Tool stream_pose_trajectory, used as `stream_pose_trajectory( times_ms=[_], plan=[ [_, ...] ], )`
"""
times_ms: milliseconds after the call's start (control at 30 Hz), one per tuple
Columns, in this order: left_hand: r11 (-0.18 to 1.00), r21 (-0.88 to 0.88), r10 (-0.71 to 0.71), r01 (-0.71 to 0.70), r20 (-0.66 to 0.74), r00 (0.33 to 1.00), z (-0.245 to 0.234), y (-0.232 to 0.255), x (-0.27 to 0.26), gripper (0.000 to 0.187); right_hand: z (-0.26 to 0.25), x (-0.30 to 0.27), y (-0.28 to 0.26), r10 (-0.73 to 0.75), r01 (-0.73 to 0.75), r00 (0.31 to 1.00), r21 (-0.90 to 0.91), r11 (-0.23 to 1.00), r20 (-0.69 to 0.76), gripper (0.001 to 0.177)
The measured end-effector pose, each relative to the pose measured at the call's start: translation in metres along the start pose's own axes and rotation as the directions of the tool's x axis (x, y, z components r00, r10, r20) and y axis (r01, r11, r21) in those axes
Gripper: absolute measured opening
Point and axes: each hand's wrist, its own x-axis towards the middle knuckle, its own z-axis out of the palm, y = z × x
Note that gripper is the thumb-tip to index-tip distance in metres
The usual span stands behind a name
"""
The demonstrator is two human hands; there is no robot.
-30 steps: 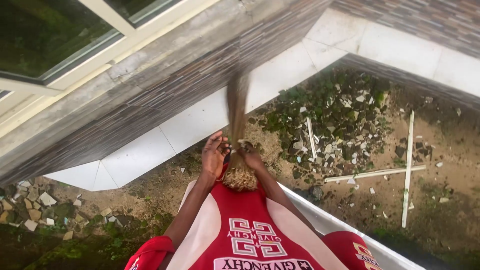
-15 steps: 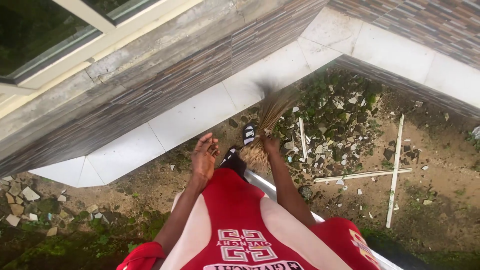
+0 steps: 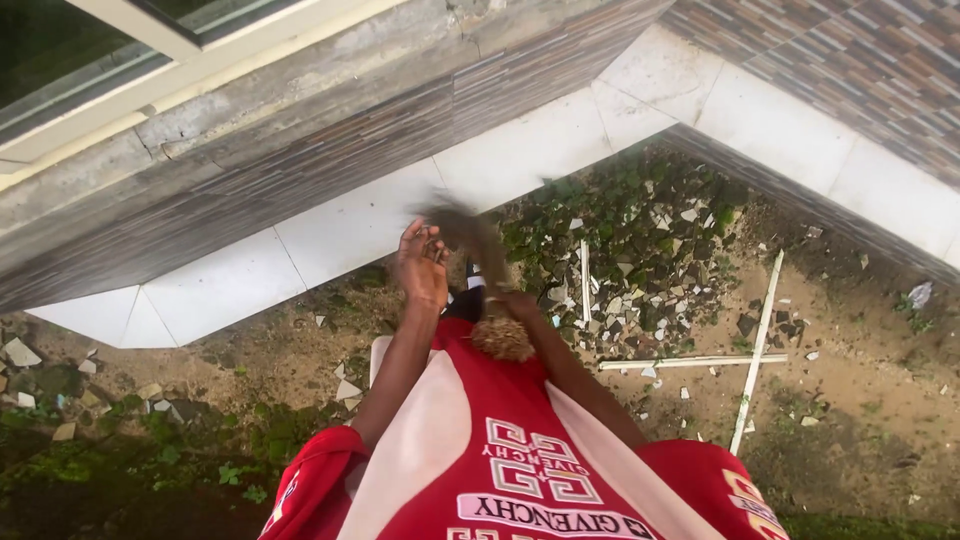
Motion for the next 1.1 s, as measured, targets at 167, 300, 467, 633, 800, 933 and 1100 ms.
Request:
stream_pose_trajectory(
  times_ms=[167,300,467,633,800,933,1100],
  plan=[
    [0.998,-0.054,0.03,-0.034,-0.076,0.997,0.027,0.017,0.014,0.026,-0.093,-0.067,-0.012,0.14,-0.078,0.928,0.188,0.979,-0.346,0.053],
    [0.995,-0.09,0.038,-0.048,-0.115,0.993,0.042,0.013,0.01,0.029,-0.124,-0.084,-0.022,-0.099,0.216,0.892,0.223,0.95,-0.442,0.062],
    [0.994,-0.104,0.017,-0.024,-0.073,0.997,0.032,-0.025,0.009,0.025,-0.081,-0.097,-0.084,-0.195,0.195,0.981,-0.013,0.981,-0.008,0.052],
    [0.999,-0.028,-0.047,0.046,-0.042,0.998,0.024,-0.061,-0.02,0.02,-0.033,-0.031,-0.044,-0.4,0.458,0.888,-0.356,0.815,0.227,0.05],
    [0.996,-0.086,-0.015,0.01,-0.065,0.998,0.012,-0.089,-0.052,0.02,-0.035,0.058,-0.013,-0.353,0.414,0.91,-0.444,0.795,0.215,0.046],
    [0.991,-0.135,-0.011,0.005,-0.047,0.999,0.009,-0.116,-0.068,0.027,-0.126,0.052,-0.031,-0.141,0.175,0.984,-0.75,0.638,0.109,0.051],
    [0.997,0.001,-0.076,0.077,0.105,0.992,0.055,-0.158,-0.098,0.044,-0.235,0.074,0.008,-0.063,-0.036,0.954,-0.322,0.946,-0.293,0.067]
  ],
)
